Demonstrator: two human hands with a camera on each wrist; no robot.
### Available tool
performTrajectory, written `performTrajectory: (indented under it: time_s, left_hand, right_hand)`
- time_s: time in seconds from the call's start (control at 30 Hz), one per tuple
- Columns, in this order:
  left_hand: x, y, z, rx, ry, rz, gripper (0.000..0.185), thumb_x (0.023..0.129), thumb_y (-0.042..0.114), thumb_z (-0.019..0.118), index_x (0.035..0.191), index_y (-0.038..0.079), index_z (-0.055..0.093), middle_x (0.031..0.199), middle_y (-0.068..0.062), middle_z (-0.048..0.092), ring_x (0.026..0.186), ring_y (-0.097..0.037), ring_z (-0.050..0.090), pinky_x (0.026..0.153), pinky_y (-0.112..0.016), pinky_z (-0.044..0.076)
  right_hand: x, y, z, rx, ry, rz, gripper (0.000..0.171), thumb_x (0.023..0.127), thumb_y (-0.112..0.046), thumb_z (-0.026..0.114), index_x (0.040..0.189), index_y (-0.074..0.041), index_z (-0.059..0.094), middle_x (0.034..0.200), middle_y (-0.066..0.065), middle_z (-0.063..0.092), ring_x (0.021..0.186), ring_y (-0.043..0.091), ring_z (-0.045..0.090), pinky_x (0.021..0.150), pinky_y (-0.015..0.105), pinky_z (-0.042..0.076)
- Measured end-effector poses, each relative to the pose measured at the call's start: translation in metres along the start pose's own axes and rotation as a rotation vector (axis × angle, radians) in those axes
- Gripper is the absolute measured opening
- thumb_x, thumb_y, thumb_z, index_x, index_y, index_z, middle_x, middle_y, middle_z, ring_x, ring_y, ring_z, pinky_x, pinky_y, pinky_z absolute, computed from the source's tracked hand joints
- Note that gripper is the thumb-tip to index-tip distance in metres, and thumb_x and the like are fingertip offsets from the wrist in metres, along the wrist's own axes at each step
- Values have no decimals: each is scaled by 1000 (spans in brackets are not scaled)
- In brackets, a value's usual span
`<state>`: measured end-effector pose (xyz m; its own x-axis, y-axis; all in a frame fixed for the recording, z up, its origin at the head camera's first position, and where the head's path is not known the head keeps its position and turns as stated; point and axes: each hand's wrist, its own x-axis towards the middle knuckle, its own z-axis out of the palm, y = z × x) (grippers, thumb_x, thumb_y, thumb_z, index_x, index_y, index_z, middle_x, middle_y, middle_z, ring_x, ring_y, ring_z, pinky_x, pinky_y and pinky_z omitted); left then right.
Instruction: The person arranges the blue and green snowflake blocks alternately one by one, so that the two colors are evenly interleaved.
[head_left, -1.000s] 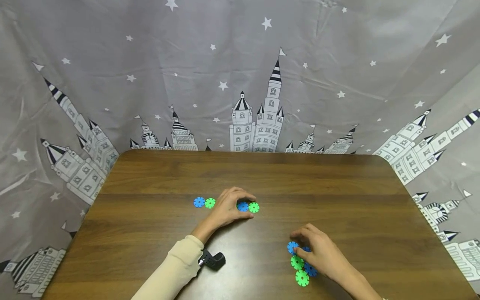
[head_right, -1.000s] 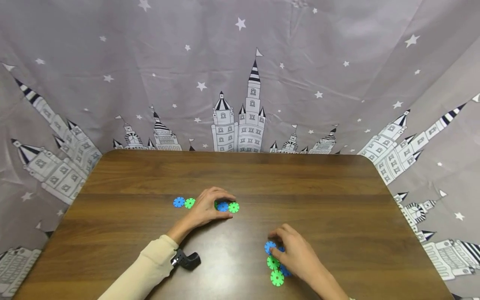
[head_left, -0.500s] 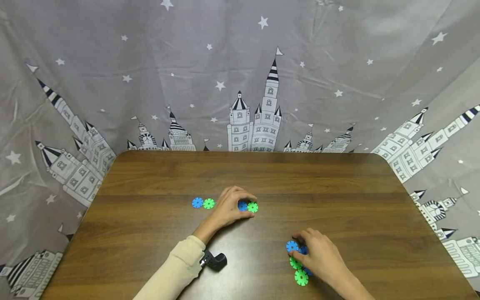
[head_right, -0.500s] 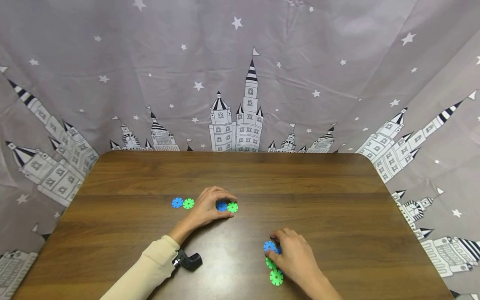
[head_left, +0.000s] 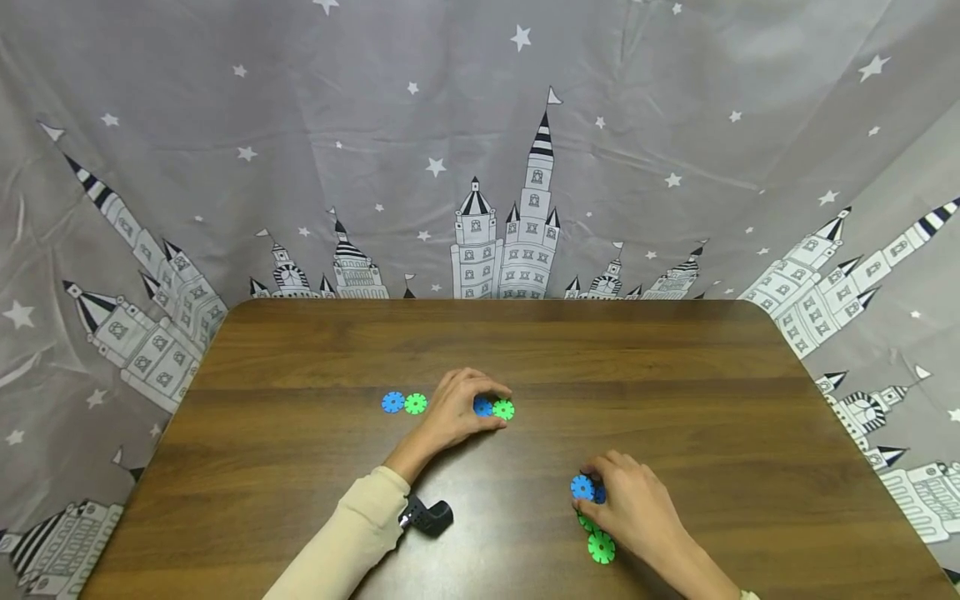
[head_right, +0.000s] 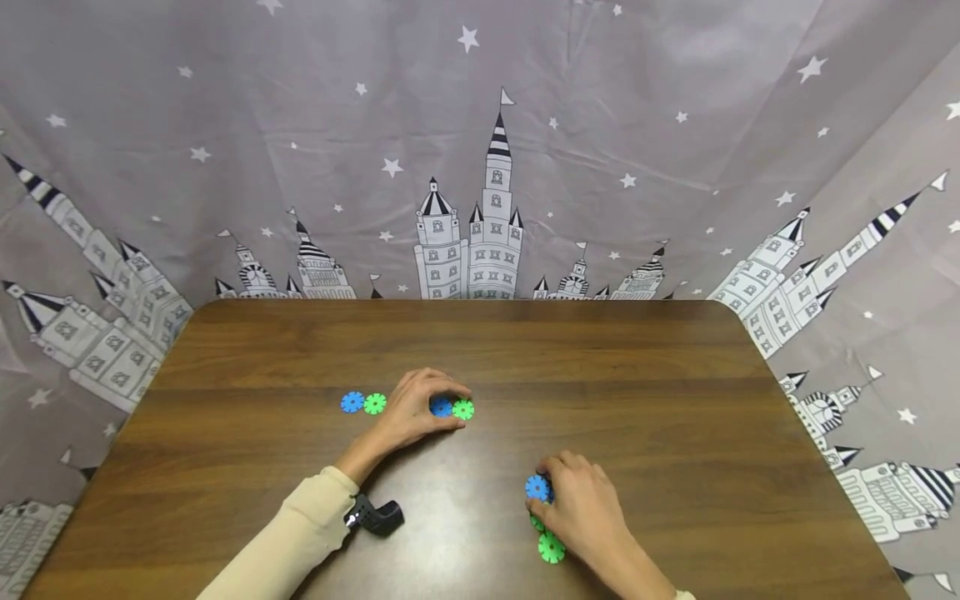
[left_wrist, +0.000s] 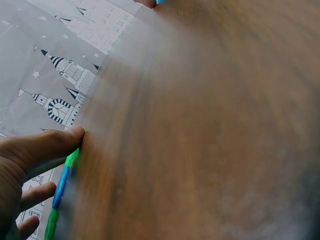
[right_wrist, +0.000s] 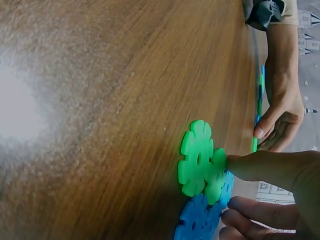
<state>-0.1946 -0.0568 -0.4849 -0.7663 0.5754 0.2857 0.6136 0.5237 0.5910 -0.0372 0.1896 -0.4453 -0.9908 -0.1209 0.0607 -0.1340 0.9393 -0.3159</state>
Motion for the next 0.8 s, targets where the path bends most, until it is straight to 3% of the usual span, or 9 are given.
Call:
performTrajectory:
  time_s: [0.5, 0.8]
  left_hand:
    - [1, -1, 1, 13, 8, 6, 41, 71, 30, 88, 108, 19, 75, 106, 3, 71, 108, -20, 57, 105, -46, 34]
    - [1, 0, 2, 7, 7, 2, 40, 71, 29, 88, 107, 18, 75, 106, 2, 70, 107, -20, 57, 106, -48, 33]
  right_hand:
    - [7, 0, 2, 87, -11, 42, 27, 68, -18, 88, 88, -14, 71, 80, -9, 60, 77, 8, 57, 67, 32, 50]
    - [10, 4, 2, 182, -32, 92, 28, 65, -13, 87, 87, -18, 70, 78, -12, 57, 75, 6, 54, 65, 28, 48]
